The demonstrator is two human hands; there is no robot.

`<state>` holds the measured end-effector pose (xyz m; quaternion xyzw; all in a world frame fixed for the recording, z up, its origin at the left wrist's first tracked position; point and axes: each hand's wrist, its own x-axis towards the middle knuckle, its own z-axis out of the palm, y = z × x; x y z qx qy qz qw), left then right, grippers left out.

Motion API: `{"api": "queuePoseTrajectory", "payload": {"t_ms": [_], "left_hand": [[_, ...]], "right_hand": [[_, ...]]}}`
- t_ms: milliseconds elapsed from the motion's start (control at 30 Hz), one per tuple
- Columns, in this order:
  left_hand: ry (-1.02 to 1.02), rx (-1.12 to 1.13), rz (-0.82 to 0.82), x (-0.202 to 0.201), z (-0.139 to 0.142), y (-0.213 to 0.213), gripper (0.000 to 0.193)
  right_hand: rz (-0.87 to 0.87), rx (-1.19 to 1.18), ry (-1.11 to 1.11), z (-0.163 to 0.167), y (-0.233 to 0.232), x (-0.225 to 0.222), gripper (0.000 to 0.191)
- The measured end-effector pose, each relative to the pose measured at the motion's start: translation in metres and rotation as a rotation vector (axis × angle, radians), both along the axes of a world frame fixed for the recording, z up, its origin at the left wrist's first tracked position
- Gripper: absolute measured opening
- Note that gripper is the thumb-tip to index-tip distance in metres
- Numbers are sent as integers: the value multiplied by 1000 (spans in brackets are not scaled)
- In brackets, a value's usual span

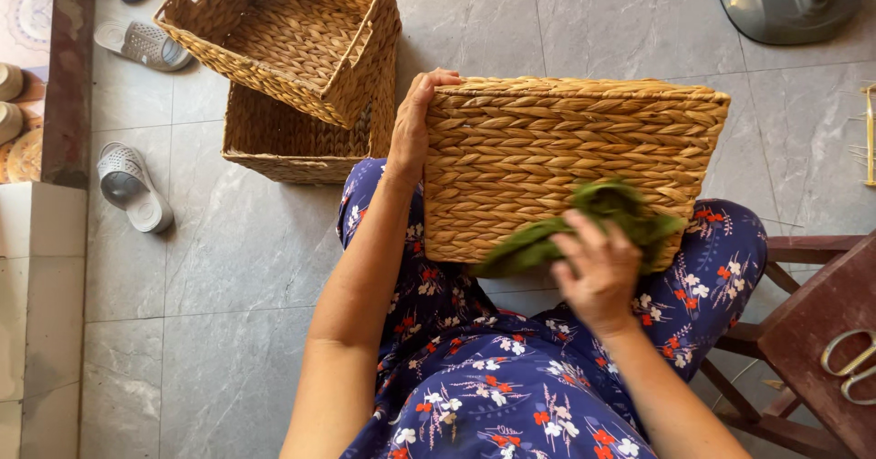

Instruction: The person trims loose strands from a woven basket using scissors, then wipes the exterior and interior surfaces of the basket with a green cloth. The person handles multiple baskets, cleaning them one by one.

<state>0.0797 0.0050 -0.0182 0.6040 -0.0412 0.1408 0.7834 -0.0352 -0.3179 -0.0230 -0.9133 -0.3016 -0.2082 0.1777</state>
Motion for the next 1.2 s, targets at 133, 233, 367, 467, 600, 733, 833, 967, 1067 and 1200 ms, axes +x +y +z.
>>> {"api": "queuePoseTrajectory", "payload": {"t_ms": [133, 233, 367, 467, 600, 733, 833, 967, 1067, 1200], "left_hand": [[-26, 29, 3, -1, 3, -1, 47], [-15, 13, 5, -2, 2, -3, 45], [4, -51, -23, 1, -3, -4, 43], [-58, -20, -26, 6, -6, -3, 44], [-55, 2, -11, 6, -9, 0, 45], [42, -89, -27, 3, -6, 1, 41], [27, -53, -4, 1, 0, -1, 40], [-79, 48, 27, -8, 12, -4, 42], [-133, 119, 55, -24, 21, -9, 42], [-118, 89, 85, -41, 24, -5, 47]], "right_hand": [[-227, 131, -6, 10, -17, 9, 33], [-314, 255, -38, 12, 22, 13, 36], [29, 249, 7, 21, 92, 24, 39], [267, 127, -45, 32, 127, 45, 42], [252, 83, -173, 35, 113, 75, 41], [-88, 104, -234, 34, 29, 111, 38], [-331, 135, -235, 35, -39, 129, 39], [-136, 935, 196, 37, -89, 147, 19], [-35, 1350, 538, 39, -98, 142, 27], [65, 1411, 580, 45, -101, 124, 36]]}}
